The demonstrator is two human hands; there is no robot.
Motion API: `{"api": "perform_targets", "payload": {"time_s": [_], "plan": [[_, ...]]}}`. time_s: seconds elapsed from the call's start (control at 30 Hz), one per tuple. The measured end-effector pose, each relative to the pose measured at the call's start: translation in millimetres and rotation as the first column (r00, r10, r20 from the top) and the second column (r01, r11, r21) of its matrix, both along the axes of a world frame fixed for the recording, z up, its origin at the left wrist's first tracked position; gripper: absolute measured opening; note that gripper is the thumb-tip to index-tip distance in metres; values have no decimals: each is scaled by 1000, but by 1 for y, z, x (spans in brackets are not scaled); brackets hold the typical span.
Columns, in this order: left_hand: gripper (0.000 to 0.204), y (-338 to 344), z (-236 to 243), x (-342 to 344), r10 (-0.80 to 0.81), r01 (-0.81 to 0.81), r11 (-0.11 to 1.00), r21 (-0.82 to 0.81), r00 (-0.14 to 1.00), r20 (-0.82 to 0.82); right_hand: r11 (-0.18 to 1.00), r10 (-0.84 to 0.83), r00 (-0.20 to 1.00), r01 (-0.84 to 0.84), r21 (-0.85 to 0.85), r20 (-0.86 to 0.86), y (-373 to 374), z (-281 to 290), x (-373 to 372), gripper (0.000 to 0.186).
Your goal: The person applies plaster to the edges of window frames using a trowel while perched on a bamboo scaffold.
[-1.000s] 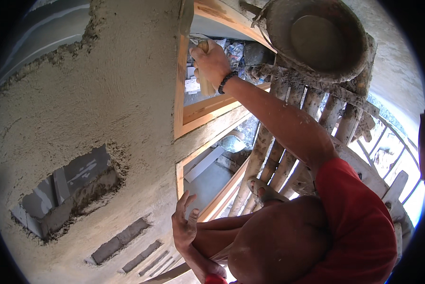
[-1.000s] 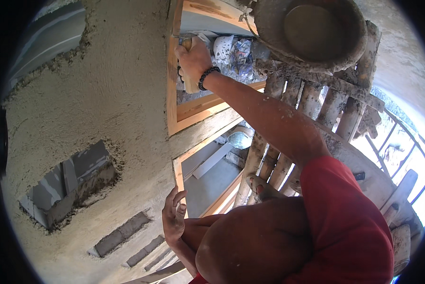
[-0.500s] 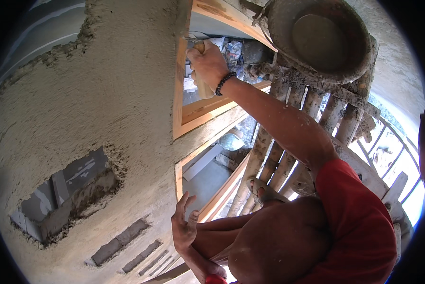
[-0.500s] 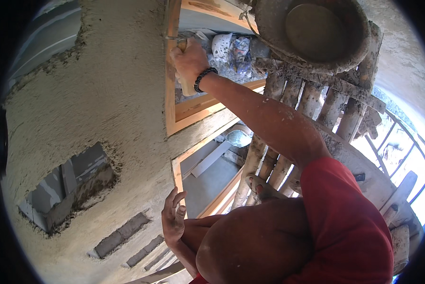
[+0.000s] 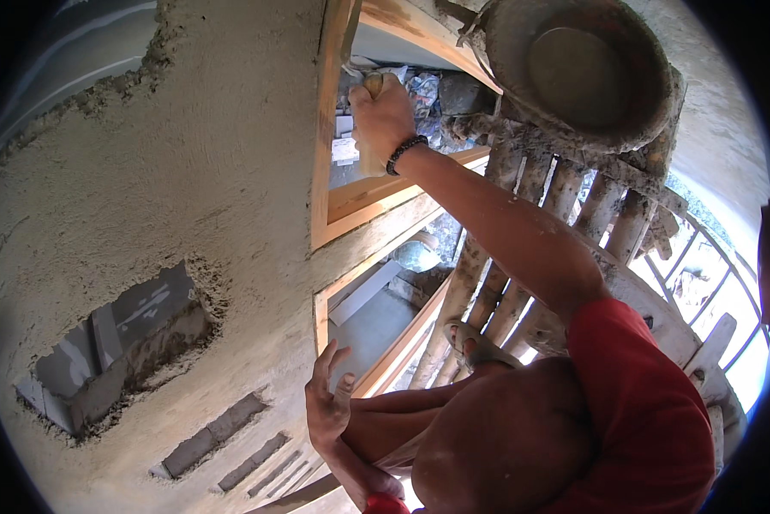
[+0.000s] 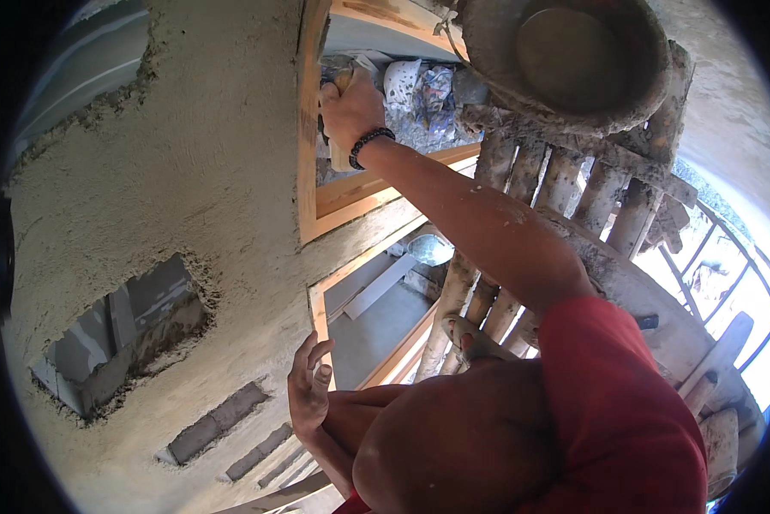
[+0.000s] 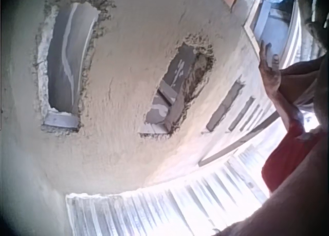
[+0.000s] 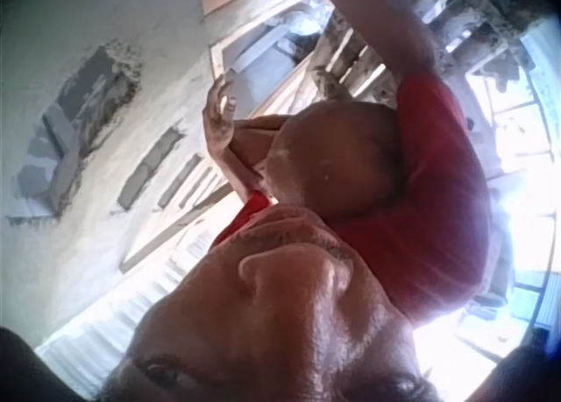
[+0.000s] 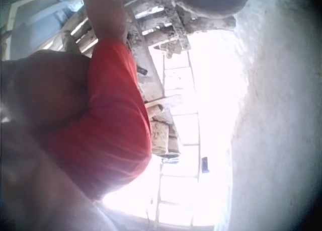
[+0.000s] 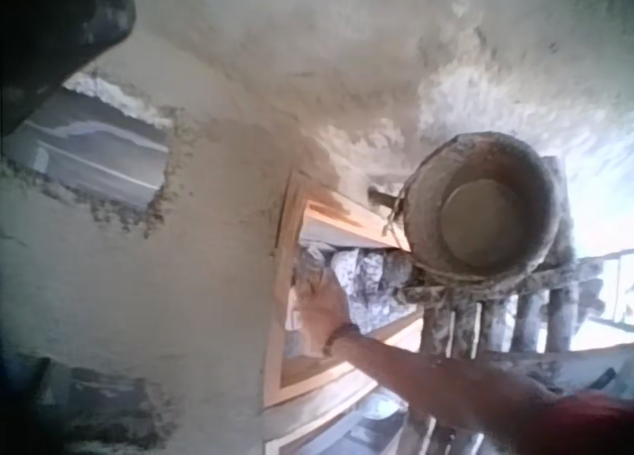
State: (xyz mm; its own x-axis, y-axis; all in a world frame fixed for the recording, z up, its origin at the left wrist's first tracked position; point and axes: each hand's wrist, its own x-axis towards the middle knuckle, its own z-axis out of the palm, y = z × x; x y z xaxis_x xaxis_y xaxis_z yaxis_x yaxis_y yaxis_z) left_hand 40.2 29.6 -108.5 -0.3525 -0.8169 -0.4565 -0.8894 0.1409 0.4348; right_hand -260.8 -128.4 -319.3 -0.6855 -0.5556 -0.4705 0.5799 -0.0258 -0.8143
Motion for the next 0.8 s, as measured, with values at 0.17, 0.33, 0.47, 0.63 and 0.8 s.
{"api": "perform_targets", "payload": {"time_s": [0.17,0.33,0.47,0.63,0.8], "plan": [[66,2,0,4,18,-18,1000,-1,1000,10,980,12,984,24,-197,179,9,9,18,16],[68,6,5,0,45,-46,999,6,997,57,967,100,959,-31,-251,267,19,20,22,17],[67,6,4,3,24,-23,1000,-5,999,41,974,67,980,-24,-227,186,16,17,28,17],[66,6,5,4,33,-32,999,-12,998,52,961,99,969,-34,-274,226,17,21,27,16],[67,6,6,5,32,-32,999,-6,998,48,964,105,971,-47,-261,214,16,20,27,16]]}}
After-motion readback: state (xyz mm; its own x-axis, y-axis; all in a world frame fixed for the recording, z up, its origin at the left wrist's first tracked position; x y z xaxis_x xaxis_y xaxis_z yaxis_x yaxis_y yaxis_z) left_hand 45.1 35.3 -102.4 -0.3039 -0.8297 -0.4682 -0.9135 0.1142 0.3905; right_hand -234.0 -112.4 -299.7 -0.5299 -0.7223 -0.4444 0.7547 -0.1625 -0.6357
